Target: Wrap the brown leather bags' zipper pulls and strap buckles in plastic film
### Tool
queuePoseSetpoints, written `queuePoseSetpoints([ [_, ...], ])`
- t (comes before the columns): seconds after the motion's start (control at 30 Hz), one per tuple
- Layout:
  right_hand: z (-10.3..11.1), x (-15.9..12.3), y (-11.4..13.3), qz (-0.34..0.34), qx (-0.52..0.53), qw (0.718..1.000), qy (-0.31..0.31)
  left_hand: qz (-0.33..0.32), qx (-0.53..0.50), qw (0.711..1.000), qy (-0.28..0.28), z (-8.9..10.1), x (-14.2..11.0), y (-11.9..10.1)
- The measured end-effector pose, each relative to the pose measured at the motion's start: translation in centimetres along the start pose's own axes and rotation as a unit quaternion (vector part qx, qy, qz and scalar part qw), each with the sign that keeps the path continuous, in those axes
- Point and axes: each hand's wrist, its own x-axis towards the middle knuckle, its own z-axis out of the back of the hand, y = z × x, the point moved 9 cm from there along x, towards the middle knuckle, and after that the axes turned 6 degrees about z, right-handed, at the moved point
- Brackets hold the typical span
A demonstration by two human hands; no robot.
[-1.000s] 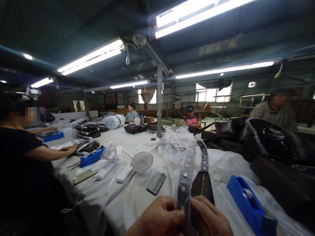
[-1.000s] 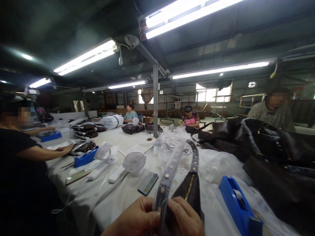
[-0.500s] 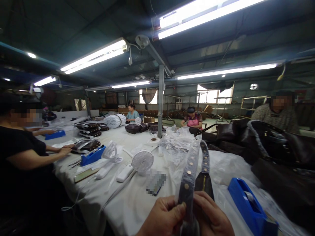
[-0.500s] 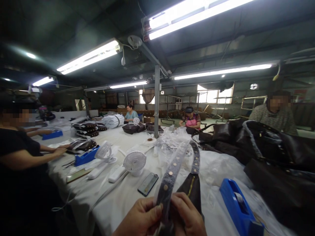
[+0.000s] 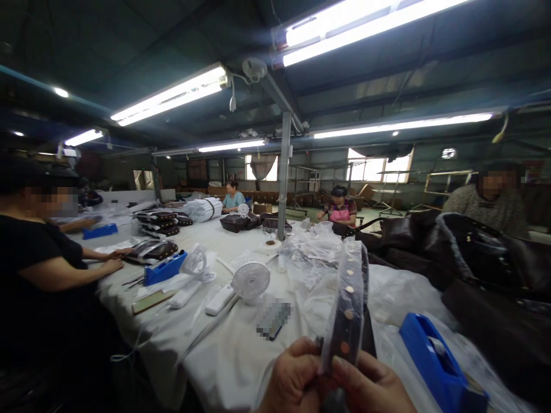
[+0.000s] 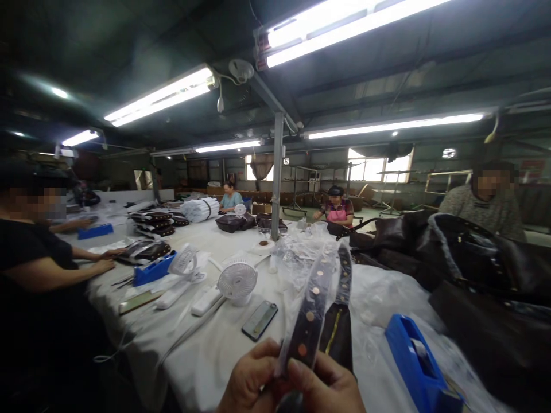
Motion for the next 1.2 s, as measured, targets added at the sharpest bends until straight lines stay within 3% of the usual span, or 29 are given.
queuePoseSetpoints([
  [0.13,-0.6,-0.6,0.2,-0.008,0.023,1.000,0.016,0.012,0.014,1.000,0.004,0.0,-0.4,-0.3],
  [0.23,-0.9,-1.5,2.9,0.072,-0.062,0.995,0.004,0.047,0.023,0.999,0.003,0.4,-0.6,-1.1],
  [0.3,-1.3,-2.2,5.0,0.155,-0.159,0.975,-0.001,0.082,0.013,0.997,-0.010,1.0,-0.5,-1.2],
  [0.43,-3.5,-3.3,7.2,0.315,-0.318,0.893,0.054,0.206,-0.108,0.972,0.038,0.2,-0.2,0.7],
  [0.5,-4.3,-3.9,7.2,0.372,-0.377,0.844,0.081,0.245,-0.152,0.957,0.029,-0.1,-0.2,1.5],
  [0.63,-4.7,-4.6,7.2,0.435,-0.478,0.759,0.069,0.255,-0.231,0.939,-0.002,-0.6,-0.1,1.9],
  [0.77,-5.4,-5.4,7.7,0.486,-0.560,0.669,0.049,0.277,-0.326,0.904,-0.012,-1.4,-0.6,2.2],
  [0.83,-5.9,-5.8,7.9,0.513,-0.591,0.621,0.040,0.289,-0.329,0.899,-0.025,-1.4,-1.0,2.4],
  [0.9,-6.1,-6.1,7.9,0.530,-0.605,0.593,0.037,0.291,-0.306,0.906,-0.033,-1.3,-1.2,2.3],
  [0.97,-6.1,-6.2,7.8,0.534,-0.609,0.585,0.040,0.284,-0.273,0.918,-0.039,-1.2,-1.3,2.1],
  [1.07,-5.8,-6.0,7.5,0.523,-0.598,0.605,0.051,0.260,-0.211,0.940,-0.060,-0.8,-1.2,1.7],
  [1.13,-5.3,-5.7,7.6,0.509,-0.571,0.642,0.050,0.228,-0.147,0.959,-0.085,-0.2,-0.9,1.2],
  [1.2,-4.7,-5.1,7.9,0.466,-0.520,0.713,0.068,0.194,-0.077,0.973,-0.101,0.2,-0.7,0.5],
])
